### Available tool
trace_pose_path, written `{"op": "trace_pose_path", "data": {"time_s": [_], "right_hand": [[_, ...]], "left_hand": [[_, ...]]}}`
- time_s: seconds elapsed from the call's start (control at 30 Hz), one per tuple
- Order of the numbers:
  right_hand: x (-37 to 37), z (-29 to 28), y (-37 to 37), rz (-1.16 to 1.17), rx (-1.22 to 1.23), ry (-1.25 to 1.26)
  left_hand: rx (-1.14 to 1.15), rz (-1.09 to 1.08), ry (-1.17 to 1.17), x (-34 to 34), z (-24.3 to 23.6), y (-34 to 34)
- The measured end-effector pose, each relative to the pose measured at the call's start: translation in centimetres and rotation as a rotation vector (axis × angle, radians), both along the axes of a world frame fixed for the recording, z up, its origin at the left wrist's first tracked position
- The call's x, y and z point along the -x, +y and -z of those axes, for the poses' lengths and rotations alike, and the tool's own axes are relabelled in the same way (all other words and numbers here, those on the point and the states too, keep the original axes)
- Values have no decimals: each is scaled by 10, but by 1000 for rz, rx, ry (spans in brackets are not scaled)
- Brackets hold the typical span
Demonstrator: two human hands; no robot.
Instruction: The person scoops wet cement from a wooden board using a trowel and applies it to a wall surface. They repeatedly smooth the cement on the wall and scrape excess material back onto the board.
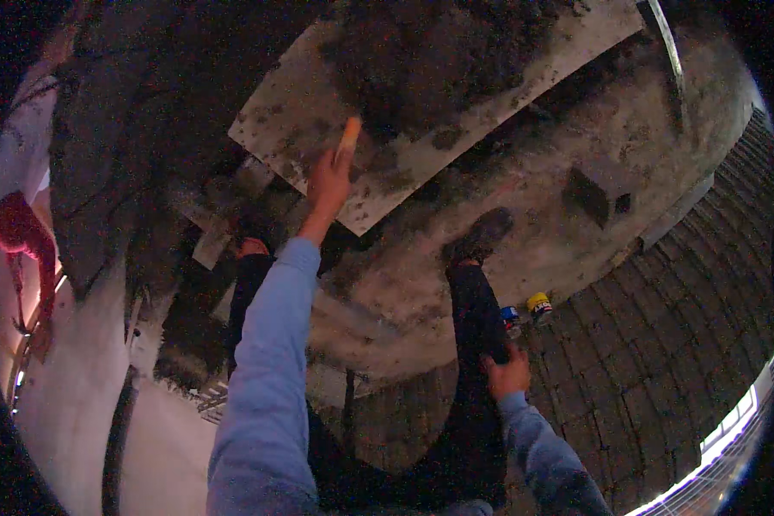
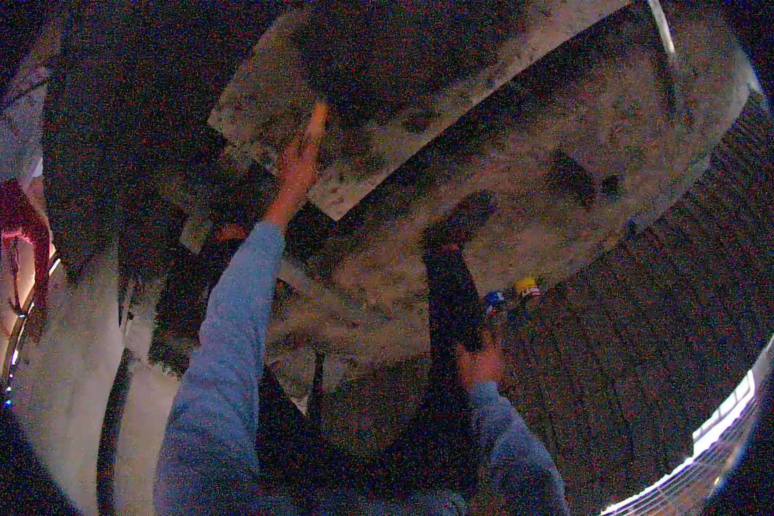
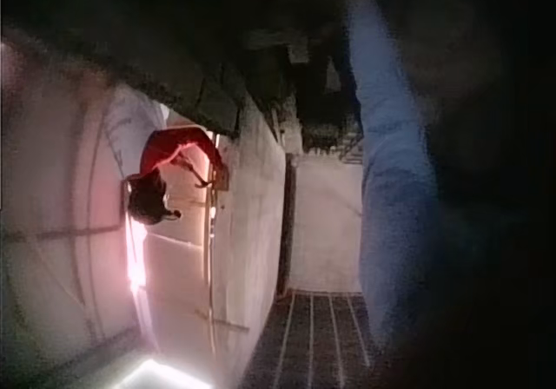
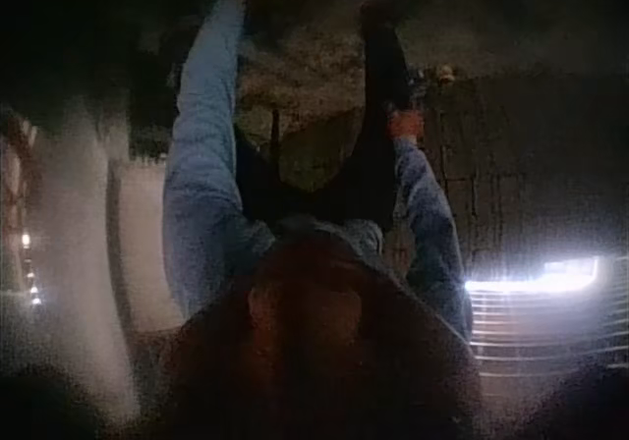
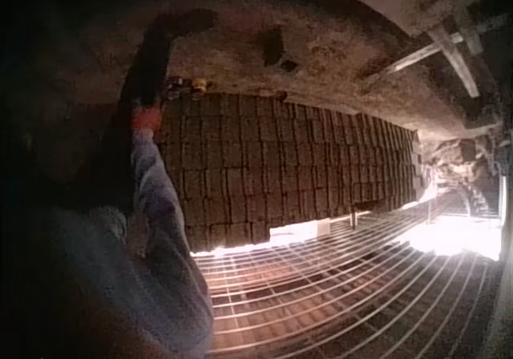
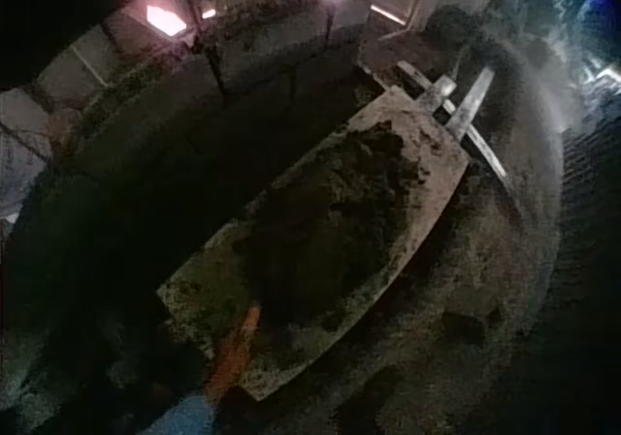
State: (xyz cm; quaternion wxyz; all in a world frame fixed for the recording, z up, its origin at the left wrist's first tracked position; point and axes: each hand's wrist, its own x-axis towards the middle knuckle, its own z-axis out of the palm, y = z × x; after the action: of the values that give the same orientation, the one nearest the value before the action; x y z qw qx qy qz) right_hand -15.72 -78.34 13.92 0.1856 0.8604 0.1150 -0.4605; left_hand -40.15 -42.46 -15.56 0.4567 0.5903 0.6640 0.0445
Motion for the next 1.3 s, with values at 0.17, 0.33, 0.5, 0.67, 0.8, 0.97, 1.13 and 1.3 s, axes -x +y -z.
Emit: {"op": "trace_pose_path", "data": {"time_s": [0.17, 0.33, 0.5, 0.67, 0.8, 0.97, 1.13, 1.3], "right_hand": [[-7, 0, -33, -115, 77, -20], [-13, -4, -13, -54, 76, 27], [-20, 0, 12, -41, 93, 38], [-24, 11, 3, -72, 58, 27], [-23, 18, 13, -26, 69, 25], [-16, 23, 24, -157, 118, 27], [-12, -7, 10, -45, 91, 11], [-7, -7, -31, -94, 121, -29]], "left_hand": [[242, -151, -94, 7, -37, -40], [79, -51, 146, 43, -86, -54], [324, -276, 99, 32, -129, -42], [55, -154, 267, 27, -140, -50], [-59, -155, 299, -38, -145, -33], [-160, -153, 295, -76, -70, -32], [-244, -9, 277, -54, -93, -52], [-302, 106, 302, -5, -102, 9]]}}
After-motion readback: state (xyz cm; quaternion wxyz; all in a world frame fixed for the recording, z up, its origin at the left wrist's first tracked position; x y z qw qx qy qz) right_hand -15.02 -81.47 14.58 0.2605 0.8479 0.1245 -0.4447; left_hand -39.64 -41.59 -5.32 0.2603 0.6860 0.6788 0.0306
